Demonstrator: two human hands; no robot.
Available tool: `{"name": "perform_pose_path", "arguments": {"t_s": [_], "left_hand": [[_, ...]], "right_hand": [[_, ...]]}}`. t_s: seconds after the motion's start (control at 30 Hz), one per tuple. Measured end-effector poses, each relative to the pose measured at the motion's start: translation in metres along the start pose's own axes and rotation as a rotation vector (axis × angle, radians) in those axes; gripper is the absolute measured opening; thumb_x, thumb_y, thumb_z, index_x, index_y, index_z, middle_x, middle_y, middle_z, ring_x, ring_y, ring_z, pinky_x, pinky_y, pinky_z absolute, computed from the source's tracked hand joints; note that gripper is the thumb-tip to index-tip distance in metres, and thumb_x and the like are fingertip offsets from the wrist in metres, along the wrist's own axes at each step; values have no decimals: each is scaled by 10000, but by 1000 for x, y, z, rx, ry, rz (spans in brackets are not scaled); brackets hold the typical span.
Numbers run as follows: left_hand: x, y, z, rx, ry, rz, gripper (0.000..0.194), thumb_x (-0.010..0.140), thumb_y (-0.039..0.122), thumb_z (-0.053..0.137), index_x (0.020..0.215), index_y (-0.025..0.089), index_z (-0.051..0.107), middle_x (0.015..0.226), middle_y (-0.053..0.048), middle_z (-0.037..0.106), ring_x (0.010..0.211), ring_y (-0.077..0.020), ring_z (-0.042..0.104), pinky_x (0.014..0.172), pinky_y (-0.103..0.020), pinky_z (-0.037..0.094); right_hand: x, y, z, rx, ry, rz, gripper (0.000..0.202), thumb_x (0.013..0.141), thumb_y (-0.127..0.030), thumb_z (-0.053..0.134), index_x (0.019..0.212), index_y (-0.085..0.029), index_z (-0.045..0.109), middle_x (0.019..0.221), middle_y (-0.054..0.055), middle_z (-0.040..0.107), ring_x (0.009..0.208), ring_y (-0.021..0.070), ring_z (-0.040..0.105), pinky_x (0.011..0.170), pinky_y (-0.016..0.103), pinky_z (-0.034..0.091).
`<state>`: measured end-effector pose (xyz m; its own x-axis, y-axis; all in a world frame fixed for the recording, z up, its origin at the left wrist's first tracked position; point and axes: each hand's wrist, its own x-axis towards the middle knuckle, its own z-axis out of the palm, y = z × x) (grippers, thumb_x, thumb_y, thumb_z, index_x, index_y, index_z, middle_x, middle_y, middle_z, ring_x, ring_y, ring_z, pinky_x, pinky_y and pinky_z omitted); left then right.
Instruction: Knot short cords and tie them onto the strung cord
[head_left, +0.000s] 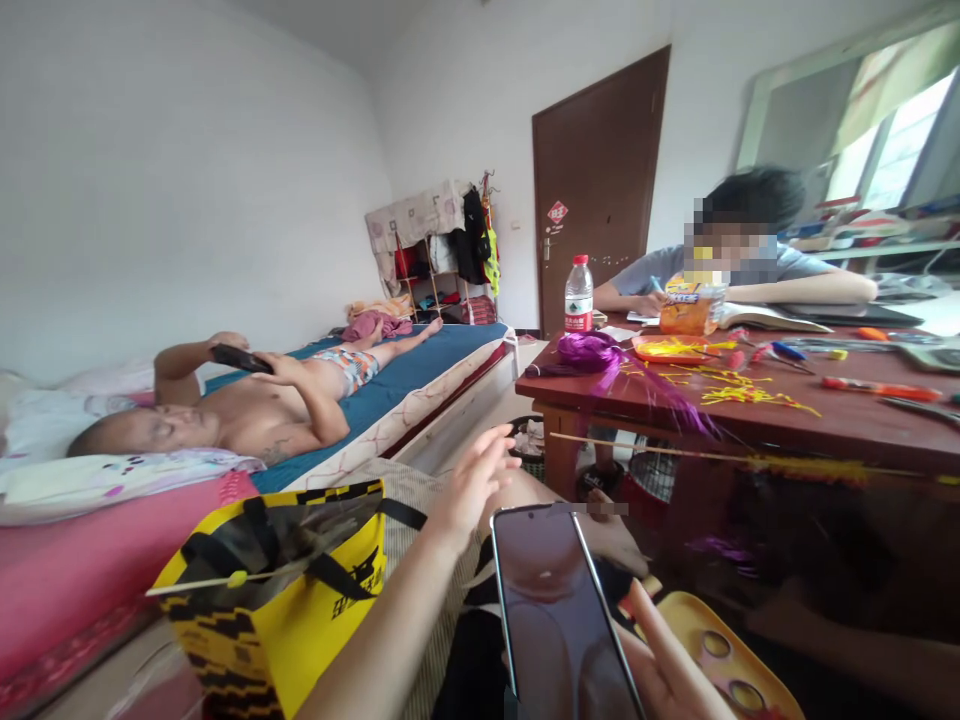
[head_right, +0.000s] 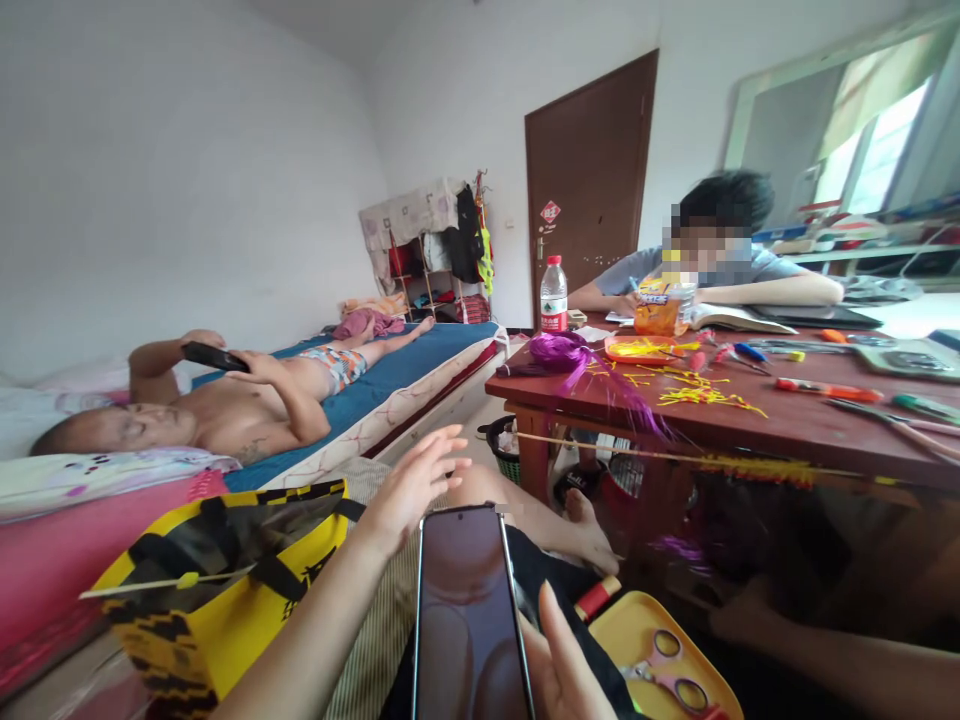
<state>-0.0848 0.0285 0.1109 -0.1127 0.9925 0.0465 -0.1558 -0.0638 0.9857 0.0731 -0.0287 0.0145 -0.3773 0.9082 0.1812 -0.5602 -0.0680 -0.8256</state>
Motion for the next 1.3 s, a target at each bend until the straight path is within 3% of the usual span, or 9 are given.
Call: {"name": "perform_pose_path", "arguments": {"t_s": [0.07,0.17,0.27,0.37,0.53,0.8,1.03,1.2,1.3], "left_hand": [[-12,-16,4,-290,101,-61,352,827,389,473,1074,167,587,1062,-102,618,966,-221,585,897,-368,393],[-48,-40,17,-546,-64,-213,403,855,423,416,1105,155,583,1068,-102,631,1026,-236,563,919,-353,388],[-71,-59,32,-664,-222,-290,445,860,453,395,1160,169,562,1061,-100,644,1031,-263,566,927,-389,386],[-72,-68,39,-744,-297,-292,452,857,463,396,1187,193,547,1058,-94,650,1034,-268,569,953,-406,362],[-69,-69,40,-811,-317,-373,468,870,475,351,1122,168,597,1010,-100,670,1041,-264,567,960,-409,355],[-72,-69,38,-803,-255,-488,475,853,501,378,1136,178,582,997,-87,676,1004,-257,588,919,-400,391],[-69,-65,39,-781,-219,-396,429,871,463,369,1138,198,575,960,-67,684,961,-238,607,901,-379,403],[-69,-66,37,-775,-221,-395,457,873,479,343,1107,178,596,966,-78,680,962,-244,604,901,-389,402],[-69,-65,36,-767,-222,-388,490,865,501,343,1089,154,606,962,-97,679,960,-256,604,897,-403,403]], "right_hand": [[7,-17,7,79,14,153,523,869,-560,275,995,-255,682,891,54,731,902,241,658,838,436,489],[12,-39,18,238,85,326,582,813,-626,332,1052,-202,653,920,87,722,944,278,635,863,460,455],[13,-43,21,230,178,226,509,800,-605,397,1106,-260,612,1056,37,682,1031,262,588,922,426,419],[12,-34,13,49,239,122,482,808,-614,368,1157,-341,557,1184,-41,609,1134,226,512,977,391,380],[12,-21,-2,-192,320,52,523,803,-613,382,1211,-316,515,1221,-31,581,1214,231,424,1026,379,328],[13,-27,4,-20,218,71,503,821,-604,352,1177,-304,545,1244,-28,562,1251,212,369,1048,385,280],[8,-26,7,-2,165,46,417,843,-567,330,1142,-373,546,1270,-92,529,1249,184,376,1018,346,340],[3,-11,-4,-166,249,2,418,875,-516,285,1182,-327,496,1253,-26,547,1194,209,447,962,376,403],[-4,-6,-19,-298,340,-51,440,829,-530,387,1189,-292,472,1286,25,501,1184,267,429,959,429,370]]}}
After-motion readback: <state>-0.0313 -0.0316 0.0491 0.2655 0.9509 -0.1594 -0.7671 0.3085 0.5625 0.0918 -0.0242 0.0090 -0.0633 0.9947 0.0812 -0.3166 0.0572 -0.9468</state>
